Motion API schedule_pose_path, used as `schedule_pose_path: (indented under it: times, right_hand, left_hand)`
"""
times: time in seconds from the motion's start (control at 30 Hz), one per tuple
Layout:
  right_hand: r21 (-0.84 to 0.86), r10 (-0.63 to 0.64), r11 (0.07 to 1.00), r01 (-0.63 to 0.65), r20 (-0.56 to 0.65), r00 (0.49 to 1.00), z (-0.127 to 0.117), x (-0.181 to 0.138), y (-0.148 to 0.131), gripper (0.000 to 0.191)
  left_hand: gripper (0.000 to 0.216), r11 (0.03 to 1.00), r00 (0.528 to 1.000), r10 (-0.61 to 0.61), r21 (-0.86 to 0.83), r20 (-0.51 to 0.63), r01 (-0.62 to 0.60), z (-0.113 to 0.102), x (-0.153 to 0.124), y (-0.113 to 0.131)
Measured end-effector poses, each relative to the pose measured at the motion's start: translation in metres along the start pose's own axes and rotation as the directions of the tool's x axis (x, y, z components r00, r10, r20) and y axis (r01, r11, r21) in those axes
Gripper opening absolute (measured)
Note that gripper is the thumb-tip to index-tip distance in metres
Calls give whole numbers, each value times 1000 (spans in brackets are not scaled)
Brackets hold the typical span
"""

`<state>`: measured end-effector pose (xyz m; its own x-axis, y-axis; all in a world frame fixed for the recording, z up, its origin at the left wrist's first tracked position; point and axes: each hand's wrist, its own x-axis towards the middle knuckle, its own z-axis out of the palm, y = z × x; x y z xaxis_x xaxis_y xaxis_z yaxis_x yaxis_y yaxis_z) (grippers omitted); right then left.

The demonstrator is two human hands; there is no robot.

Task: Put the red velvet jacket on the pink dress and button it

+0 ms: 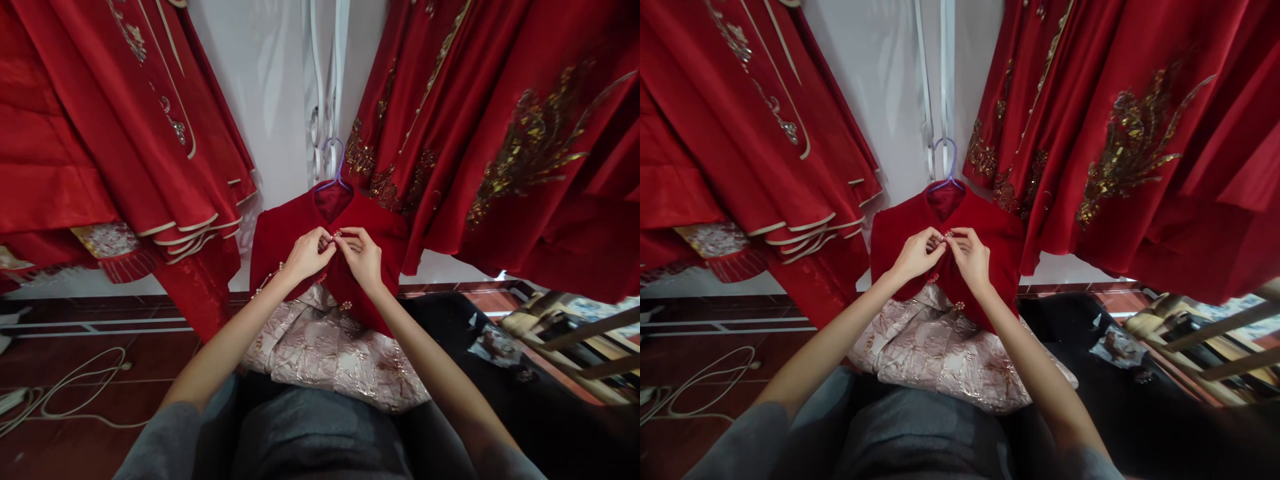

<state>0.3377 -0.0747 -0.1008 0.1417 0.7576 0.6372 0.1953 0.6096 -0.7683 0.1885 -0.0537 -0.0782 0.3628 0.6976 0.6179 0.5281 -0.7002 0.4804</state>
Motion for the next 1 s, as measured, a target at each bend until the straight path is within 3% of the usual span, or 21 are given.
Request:
schedule_pose_path:
  times: [0.73,1.0]
  right_hand:
    - [90,92,990,-106,145,985,-9,14,17,37]
    - [39,93,994,-100,155,984,-13,18,14,35]
  left_hand:
    - [12,995,1000,-12,95,-3,13,1,6,2]
    - [10,978,997,56,199,54,-66,-6,8,7]
